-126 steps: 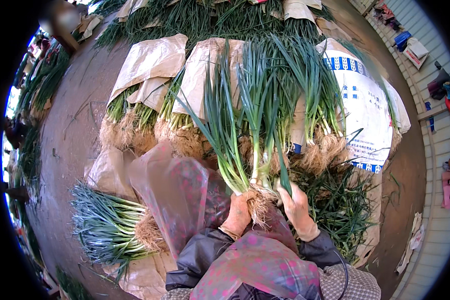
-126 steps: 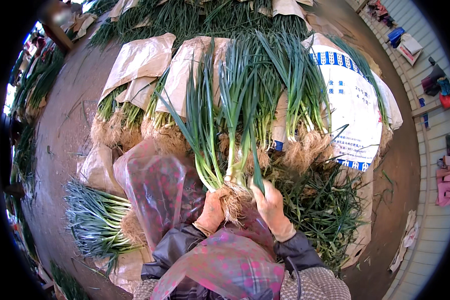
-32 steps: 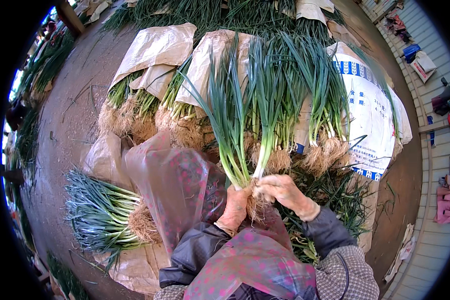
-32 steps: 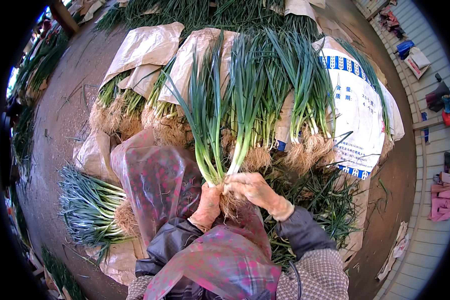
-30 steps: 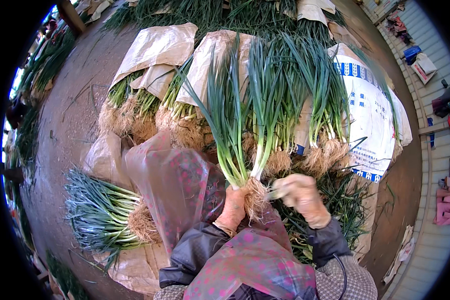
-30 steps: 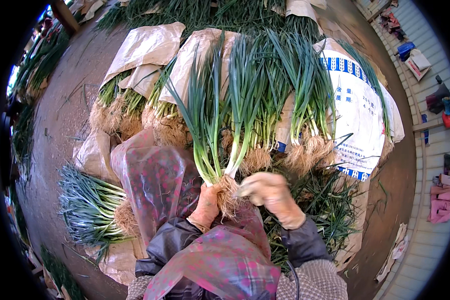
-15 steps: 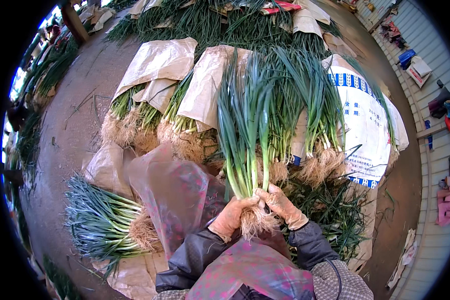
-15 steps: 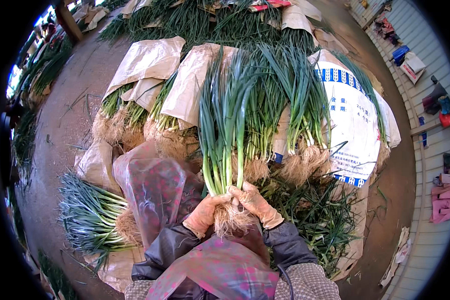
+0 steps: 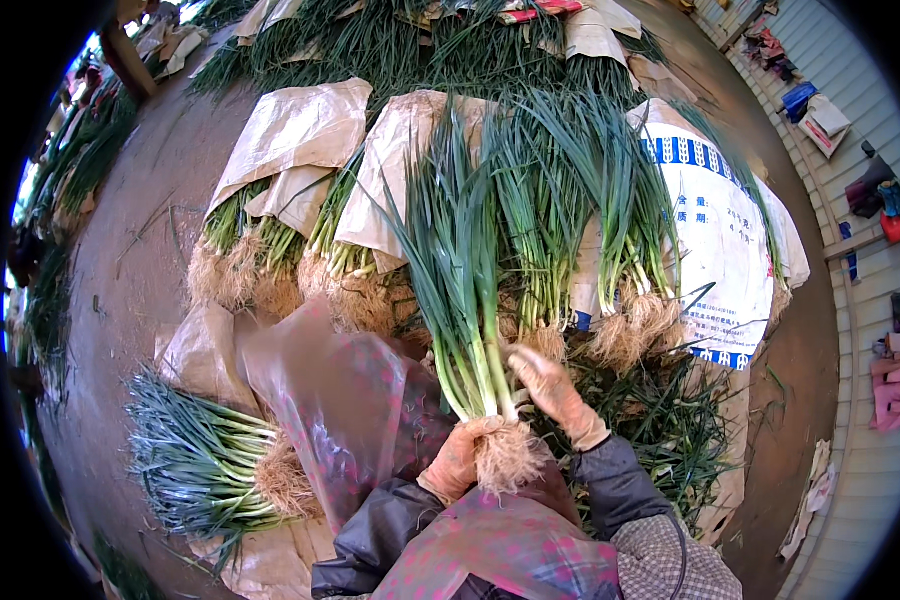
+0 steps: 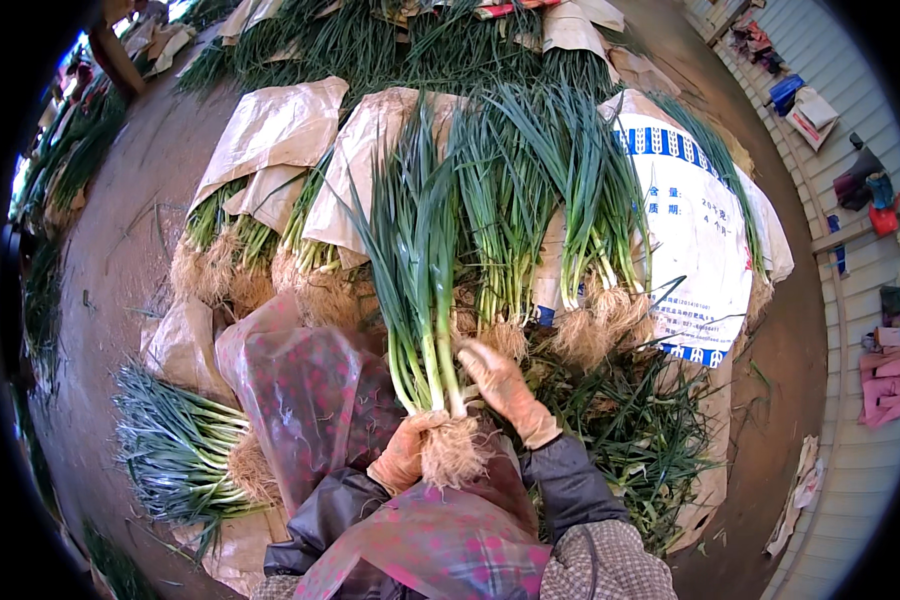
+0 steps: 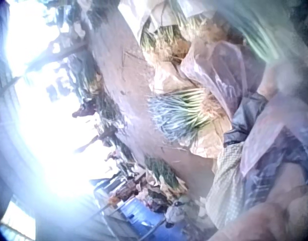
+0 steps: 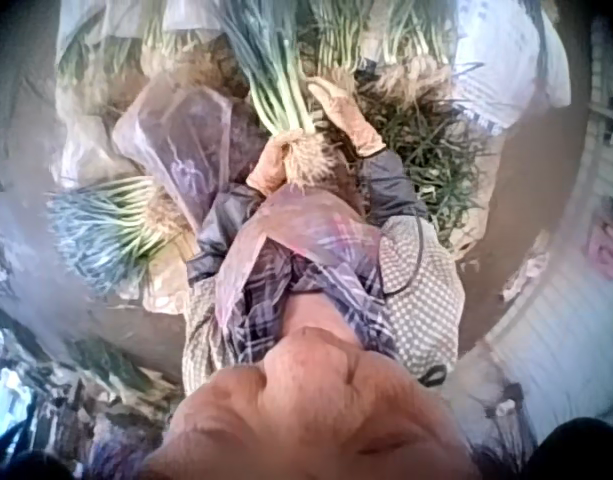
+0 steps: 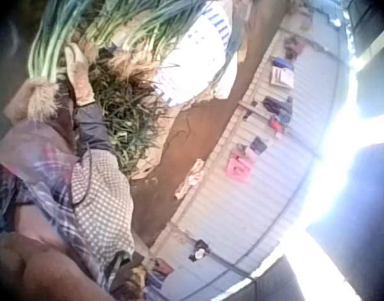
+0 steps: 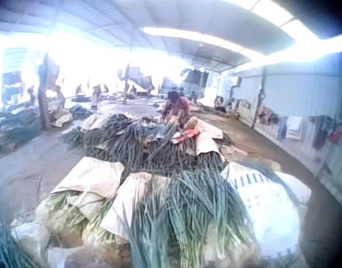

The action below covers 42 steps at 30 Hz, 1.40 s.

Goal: The person cleans and sorts leeks by hand, removing dry or dirty outer layers from the stalks and green tops before placing them onto sheets on the ground.

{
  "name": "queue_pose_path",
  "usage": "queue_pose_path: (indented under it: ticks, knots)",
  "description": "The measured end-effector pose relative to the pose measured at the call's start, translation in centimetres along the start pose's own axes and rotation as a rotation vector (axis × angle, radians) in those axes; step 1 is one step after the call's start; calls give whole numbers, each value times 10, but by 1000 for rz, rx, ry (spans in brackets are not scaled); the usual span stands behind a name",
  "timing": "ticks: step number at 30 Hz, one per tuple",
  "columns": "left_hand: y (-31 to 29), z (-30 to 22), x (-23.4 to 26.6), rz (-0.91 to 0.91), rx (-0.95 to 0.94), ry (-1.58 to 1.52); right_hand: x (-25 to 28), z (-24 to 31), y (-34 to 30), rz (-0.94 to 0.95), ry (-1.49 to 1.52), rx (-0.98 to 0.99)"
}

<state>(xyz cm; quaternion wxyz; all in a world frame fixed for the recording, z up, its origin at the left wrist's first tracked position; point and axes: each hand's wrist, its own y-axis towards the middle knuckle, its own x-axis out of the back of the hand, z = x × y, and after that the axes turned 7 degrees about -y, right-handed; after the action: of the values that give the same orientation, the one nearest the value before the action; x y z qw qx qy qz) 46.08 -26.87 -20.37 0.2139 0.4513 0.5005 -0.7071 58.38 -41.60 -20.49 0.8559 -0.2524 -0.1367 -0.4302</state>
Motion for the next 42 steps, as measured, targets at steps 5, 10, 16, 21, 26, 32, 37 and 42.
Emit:
queue_pose_path:
  ticks: [5, 10, 16, 21, 26, 32, 37, 42]
  knots:
    - [-17, 1, -10, 669, -170, -360, 16, -24, 61, 91, -608, -96]
    - [1, -24, -9, 279, -358, -13, -7, -30, 67, 80, -864, -3]
    - [16, -38, -7, 32, -299, -35, -4, 19, -9, 321, -652, -7]
    - [11, -28, 1, 36, -196, -17, 43, 11, 10, 621, -9, -266]
    - [11, -14, -9, 168, -71, 131, -7, -53, 91, 215, 391, -167]
    - [1, -12, -3, 19, -189, 214, -19, -15, 95, -383, -274, -186]
    - [6, -9, 6, -7, -321, 166, -21, -8, 28, -331, 577, -230]
    - [10, -12, 16, -5, -252, 27, -25, -18, -10, -140, 827, -383]
